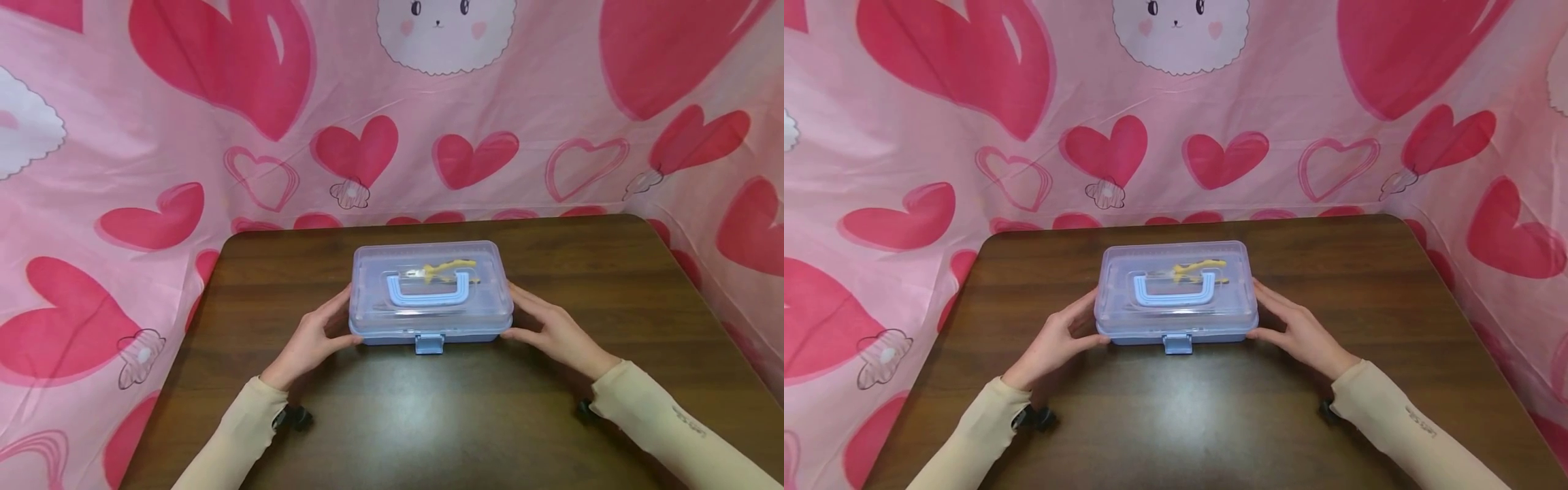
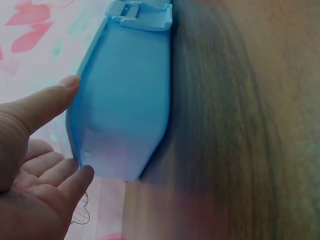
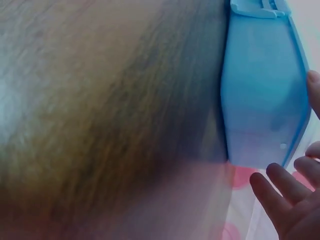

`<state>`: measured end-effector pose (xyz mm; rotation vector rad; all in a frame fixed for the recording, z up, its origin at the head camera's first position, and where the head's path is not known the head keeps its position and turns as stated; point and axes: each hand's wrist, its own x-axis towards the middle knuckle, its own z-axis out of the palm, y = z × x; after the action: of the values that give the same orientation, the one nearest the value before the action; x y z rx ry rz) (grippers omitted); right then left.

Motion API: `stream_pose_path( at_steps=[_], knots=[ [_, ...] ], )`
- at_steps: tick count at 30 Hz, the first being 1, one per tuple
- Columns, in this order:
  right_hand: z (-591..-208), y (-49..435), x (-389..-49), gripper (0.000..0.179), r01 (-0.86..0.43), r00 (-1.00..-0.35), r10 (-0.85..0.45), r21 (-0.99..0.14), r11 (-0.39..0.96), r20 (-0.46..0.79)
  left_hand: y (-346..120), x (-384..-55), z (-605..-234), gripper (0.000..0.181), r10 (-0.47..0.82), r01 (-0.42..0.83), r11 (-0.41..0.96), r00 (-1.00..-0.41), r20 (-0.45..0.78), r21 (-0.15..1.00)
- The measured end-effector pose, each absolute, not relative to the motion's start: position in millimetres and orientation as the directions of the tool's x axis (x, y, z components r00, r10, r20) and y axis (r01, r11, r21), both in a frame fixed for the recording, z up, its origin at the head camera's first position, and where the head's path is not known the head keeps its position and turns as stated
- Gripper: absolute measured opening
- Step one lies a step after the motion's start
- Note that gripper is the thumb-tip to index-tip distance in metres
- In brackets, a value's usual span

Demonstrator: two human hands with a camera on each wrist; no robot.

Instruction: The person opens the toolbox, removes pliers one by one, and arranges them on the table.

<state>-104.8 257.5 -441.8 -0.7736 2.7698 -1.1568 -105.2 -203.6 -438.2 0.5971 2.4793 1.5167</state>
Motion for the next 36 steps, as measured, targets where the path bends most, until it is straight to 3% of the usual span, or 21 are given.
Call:
stream_pose_path(
  at_steps=[11, 24, 36],
  knots=[
    [-433.9, 257.0, -103.1, 0.086, -0.426, -0.891, -0.416, -0.659, 0.62, 0.184, -208.1, -106.3, -432.5, 0.094, 0.394, 0.246, 0.407, -0.916, 0.074, 0.88],
    [-417.0, 250.7, -106.3, 0.063, -0.391, -0.918, -0.292, -0.741, 0.545, 0.269, -210.2, -109.6, -411.6, 0.068, 0.261, 0.21, 0.398, -0.959, 0.109, 0.893],
    [-402.5, 245.0, -114.3, 0.046, -0.218, -0.975, -0.145, -0.826, 0.519, 0.166, -207.0, -120.2, -391.7, 0.055, 0.182, 0.168, 0.37, -0.977, 0.106, 0.914]
  ],
)
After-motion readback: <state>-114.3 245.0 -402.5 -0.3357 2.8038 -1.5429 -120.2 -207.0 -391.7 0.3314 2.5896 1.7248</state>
